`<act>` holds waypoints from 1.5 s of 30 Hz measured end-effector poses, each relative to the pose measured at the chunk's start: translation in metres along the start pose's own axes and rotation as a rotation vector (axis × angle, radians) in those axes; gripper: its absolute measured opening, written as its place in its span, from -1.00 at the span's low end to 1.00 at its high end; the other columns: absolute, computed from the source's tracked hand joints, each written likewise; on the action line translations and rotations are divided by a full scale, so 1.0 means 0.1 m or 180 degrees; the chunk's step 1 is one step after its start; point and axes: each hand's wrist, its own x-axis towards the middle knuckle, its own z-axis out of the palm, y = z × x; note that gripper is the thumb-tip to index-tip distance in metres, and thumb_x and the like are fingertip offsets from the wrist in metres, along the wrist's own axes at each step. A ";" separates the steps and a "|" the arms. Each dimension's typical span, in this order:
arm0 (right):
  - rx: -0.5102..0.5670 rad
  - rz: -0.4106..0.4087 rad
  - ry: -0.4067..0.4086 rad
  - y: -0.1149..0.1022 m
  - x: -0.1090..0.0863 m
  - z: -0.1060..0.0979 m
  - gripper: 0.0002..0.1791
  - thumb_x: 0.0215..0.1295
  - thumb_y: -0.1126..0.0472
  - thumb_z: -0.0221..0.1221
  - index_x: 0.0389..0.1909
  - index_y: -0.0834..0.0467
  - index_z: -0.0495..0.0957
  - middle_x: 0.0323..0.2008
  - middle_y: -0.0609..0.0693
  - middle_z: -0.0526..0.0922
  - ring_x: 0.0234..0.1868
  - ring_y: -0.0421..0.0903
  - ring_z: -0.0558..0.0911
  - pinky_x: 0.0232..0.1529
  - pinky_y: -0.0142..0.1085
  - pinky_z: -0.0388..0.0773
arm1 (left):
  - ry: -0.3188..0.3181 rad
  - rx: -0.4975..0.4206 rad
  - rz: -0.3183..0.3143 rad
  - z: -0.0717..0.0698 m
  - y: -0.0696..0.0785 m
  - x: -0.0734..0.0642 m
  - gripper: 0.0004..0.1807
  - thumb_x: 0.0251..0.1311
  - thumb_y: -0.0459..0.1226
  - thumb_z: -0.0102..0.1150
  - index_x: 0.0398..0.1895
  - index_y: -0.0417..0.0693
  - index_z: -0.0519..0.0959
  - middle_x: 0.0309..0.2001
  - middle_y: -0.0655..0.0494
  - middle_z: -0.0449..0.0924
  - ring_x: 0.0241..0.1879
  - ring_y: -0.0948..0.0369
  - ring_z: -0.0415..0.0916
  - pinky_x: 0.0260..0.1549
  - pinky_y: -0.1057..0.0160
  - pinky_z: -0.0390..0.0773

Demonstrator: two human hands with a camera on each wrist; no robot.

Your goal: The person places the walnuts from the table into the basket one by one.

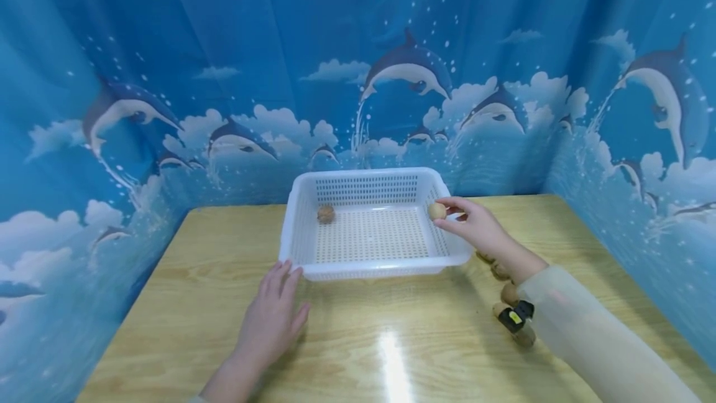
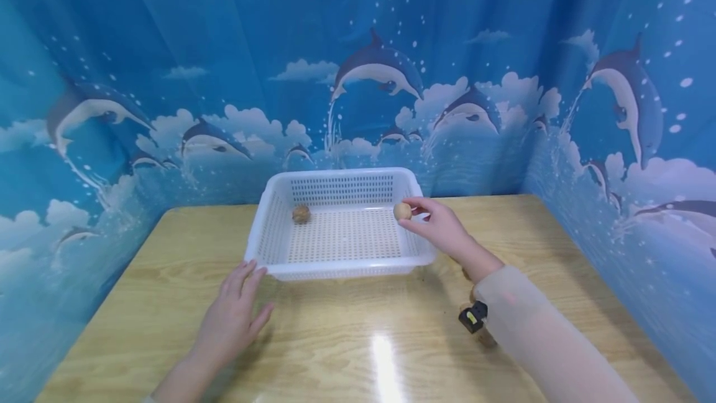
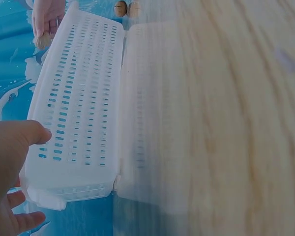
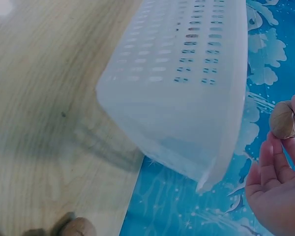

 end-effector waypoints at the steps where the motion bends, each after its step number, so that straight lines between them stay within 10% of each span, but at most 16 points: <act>1: -0.0001 0.0002 -0.0021 -0.01 0.02 0.01 -0.36 0.23 -0.05 0.18 0.25 0.21 0.33 0.07 0.14 0.48 0.04 0.06 0.43 0.01 -0.03 0.45 | -0.0010 -0.0005 -0.0003 0.00 0.00 0.00 -0.26 -0.14 -0.18 0.40 0.14 -0.29 0.37 0.15 -0.32 0.31 0.17 -0.20 0.26 -0.03 -0.14 0.50; 21: 0.0376 -0.0036 -0.0179 -0.50 0.55 -0.09 -0.38 0.23 -0.06 0.17 0.27 0.07 0.32 0.10 0.06 0.44 0.10 0.01 0.40 0.02 -0.02 0.46 | 0.0019 0.0015 0.0046 -0.04 0.02 0.04 -0.26 -0.16 -0.19 0.41 0.13 -0.30 0.38 0.15 -0.35 0.31 0.16 -0.22 0.26 -0.03 -0.16 0.49; 45: 0.0556 -0.0124 -0.0646 -0.71 1.32 0.44 -0.45 0.29 0.01 0.13 0.25 0.12 0.35 0.19 0.06 0.38 0.16 -0.01 0.39 0.16 -0.04 0.38 | 0.0042 0.0020 0.0186 -0.04 -0.01 0.00 -0.28 -0.19 -0.19 0.42 0.09 -0.30 0.40 0.10 -0.34 0.36 0.11 -0.22 0.31 -0.04 -0.14 0.50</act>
